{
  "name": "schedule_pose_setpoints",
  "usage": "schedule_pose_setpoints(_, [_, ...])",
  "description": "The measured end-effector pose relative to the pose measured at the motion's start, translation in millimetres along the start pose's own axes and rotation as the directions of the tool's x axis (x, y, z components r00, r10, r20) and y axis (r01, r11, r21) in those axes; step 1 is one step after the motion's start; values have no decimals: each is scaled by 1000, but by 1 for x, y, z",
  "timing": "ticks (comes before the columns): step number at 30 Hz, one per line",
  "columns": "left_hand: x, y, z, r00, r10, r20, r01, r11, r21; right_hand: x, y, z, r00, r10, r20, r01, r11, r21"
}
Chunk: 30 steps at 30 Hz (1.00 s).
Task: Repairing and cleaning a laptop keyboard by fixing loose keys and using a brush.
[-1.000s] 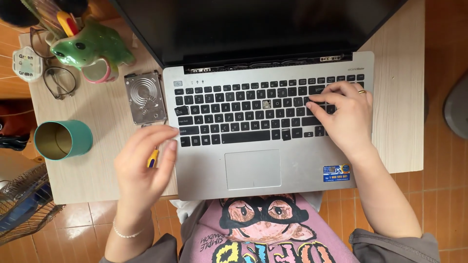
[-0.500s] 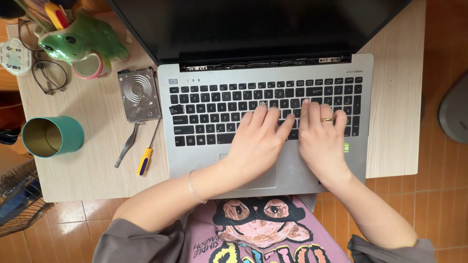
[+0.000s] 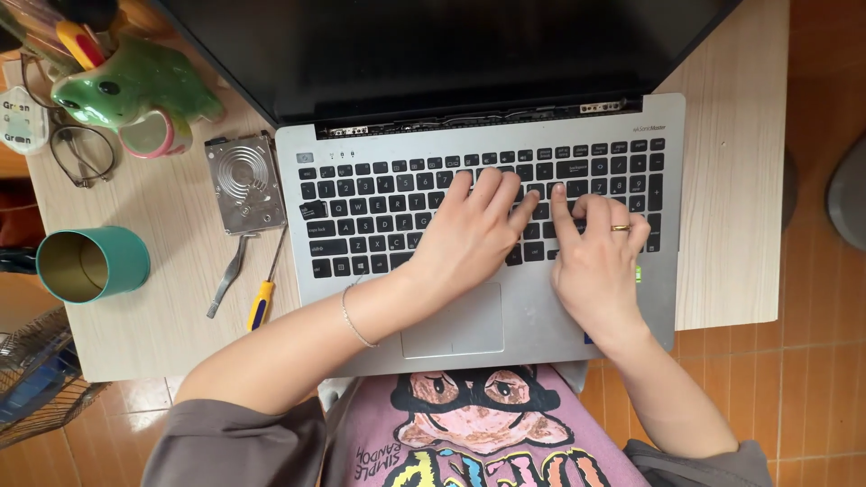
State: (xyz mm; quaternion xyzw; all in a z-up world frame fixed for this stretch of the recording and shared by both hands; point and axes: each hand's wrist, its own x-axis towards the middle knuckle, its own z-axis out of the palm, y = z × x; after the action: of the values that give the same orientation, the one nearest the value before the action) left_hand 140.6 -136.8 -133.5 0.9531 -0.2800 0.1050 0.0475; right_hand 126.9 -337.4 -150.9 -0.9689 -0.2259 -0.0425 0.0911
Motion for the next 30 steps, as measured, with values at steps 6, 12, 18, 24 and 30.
schedule_pose_setpoints(6, [10, -4, -7, 993, 111, 51, -114, 991, 67, -4, 1, 6, 999, -31, 15, 31, 999, -27])
schedule_pose_setpoints(12, [24, -7, -18, 968, 215, 132, -236, 956, 175, 0, 5, -4, 1000, -25, 19, 24, 997, 72])
schedule_pose_setpoints(18, [25, -13, 0, 938, 332, 101, -339, 939, 63, 2, 7, -2, 995, -98, -20, 99, 993, 71])
schedule_pose_setpoints(24, [26, -12, 5, 954, 282, 100, -270, 956, -114, 14, 22, -6, 995, -94, -31, 99, 975, 199])
schedule_pose_setpoints(30, [24, -7, 2, 956, 294, 7, -294, 955, 43, 9, 13, 0, 985, -156, -69, 160, 986, 51])
